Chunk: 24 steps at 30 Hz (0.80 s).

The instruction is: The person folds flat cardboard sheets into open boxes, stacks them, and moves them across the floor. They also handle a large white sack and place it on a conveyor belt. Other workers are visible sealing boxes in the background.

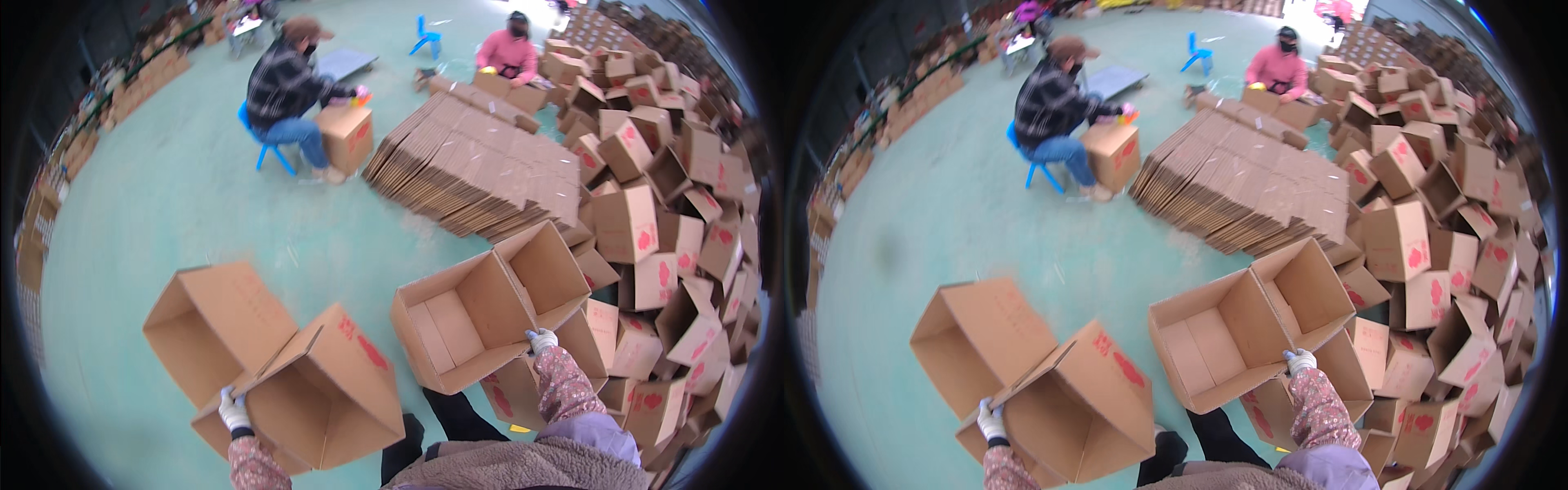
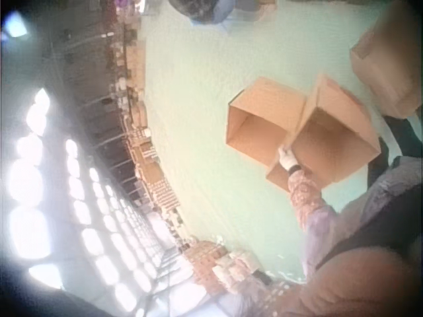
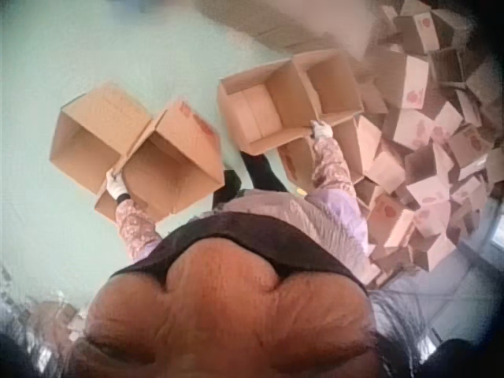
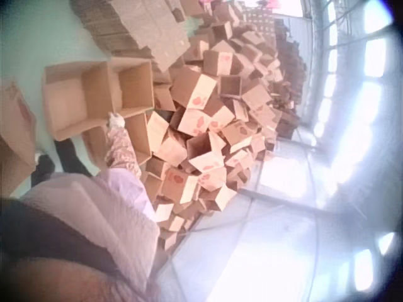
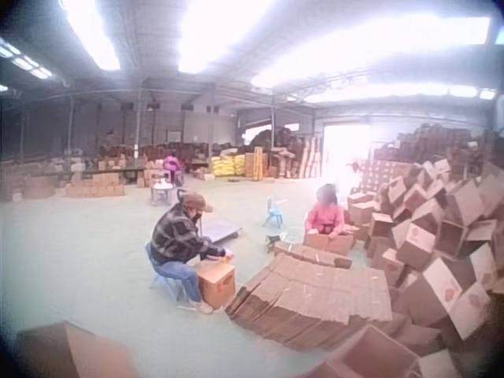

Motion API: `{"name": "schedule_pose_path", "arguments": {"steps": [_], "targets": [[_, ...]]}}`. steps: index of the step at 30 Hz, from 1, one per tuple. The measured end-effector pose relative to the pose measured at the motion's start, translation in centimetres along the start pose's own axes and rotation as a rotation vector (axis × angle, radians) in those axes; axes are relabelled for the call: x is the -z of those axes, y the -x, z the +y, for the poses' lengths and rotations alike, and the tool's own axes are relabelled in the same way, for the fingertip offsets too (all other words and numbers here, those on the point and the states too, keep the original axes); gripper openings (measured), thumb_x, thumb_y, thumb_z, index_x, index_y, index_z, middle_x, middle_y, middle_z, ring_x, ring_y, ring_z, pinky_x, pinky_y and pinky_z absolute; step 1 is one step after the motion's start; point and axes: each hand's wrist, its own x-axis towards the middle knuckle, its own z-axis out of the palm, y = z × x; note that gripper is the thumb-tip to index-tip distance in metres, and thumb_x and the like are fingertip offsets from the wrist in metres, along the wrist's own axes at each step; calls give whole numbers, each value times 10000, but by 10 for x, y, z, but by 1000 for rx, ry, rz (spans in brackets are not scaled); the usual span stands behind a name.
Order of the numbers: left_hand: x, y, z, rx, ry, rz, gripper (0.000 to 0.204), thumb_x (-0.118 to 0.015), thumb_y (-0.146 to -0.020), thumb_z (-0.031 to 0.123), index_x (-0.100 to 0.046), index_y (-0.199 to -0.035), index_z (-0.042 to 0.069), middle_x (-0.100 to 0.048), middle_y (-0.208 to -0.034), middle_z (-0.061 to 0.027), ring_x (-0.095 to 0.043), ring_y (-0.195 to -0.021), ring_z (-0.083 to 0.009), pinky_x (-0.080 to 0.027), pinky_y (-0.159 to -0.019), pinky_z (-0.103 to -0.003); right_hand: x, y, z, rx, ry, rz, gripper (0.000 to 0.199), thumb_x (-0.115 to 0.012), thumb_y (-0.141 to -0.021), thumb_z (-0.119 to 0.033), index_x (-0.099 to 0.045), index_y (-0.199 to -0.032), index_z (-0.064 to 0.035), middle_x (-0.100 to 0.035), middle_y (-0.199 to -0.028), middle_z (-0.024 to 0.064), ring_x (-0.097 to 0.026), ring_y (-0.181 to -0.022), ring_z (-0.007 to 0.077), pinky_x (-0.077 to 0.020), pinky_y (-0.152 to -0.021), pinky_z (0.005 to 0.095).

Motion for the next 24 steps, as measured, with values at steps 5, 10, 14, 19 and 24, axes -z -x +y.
{"name": "schedule_pose_path", "arguments": {"steps": [5,10,14,19,24], "targets": [[98,-2,46,-140,-363,-4,220,-608,-710,-17,-496,-896,18,-583,-776,-116,-505,-671,-186,-451,-676,-302,47,35,23,70,213,128,340,-622,-753,-330,-596,-894,-22,-598,-643,119,-593,-519,200,-473,-477,327],[149,16,95,-140,-550,15,190,-620,-750,228,-549,-867,97,-607,-796,-136,-555,-714,-276,-436,-700,-364,61,44,58,14,289,162,331,-631,-743,-344,-606,-864,-37,-592,-609,89,-585,-515,191,-471,-516,325],[165,36,106,-69,-656,53,224,-607,-756,257,-549,-896,92,-604,-816,-157,-559,-737,-316,-437,-698,-372,58,38,85,-84,220,167,473,-590,-729,-437,-596,-1005,-54,-606,-961,148,-569,-933,277,-439,-812,342],[177,53,81,45,-676,127,265,-625,-739,272,-553,-893,69,-608,-842,-155,-564,-767,-321,-436,-719,-378,52,10,105,-151,111,193,483,-610,-729,-413,-573,-1051,-54,-577,-1041,160,-549,-981,285,-427,-838,345],[182,82,47,164,-713,205,315,-645,-717,268,-550,-906,34,-591,-859,-185,-538,-774,-331,-419,-736,-377,45,-9,100,-265,90,130,491,-608,-732,-401,-561,-1068,-47,-580,-1038,161,-544,-997,284,-417,-856,352]]}}
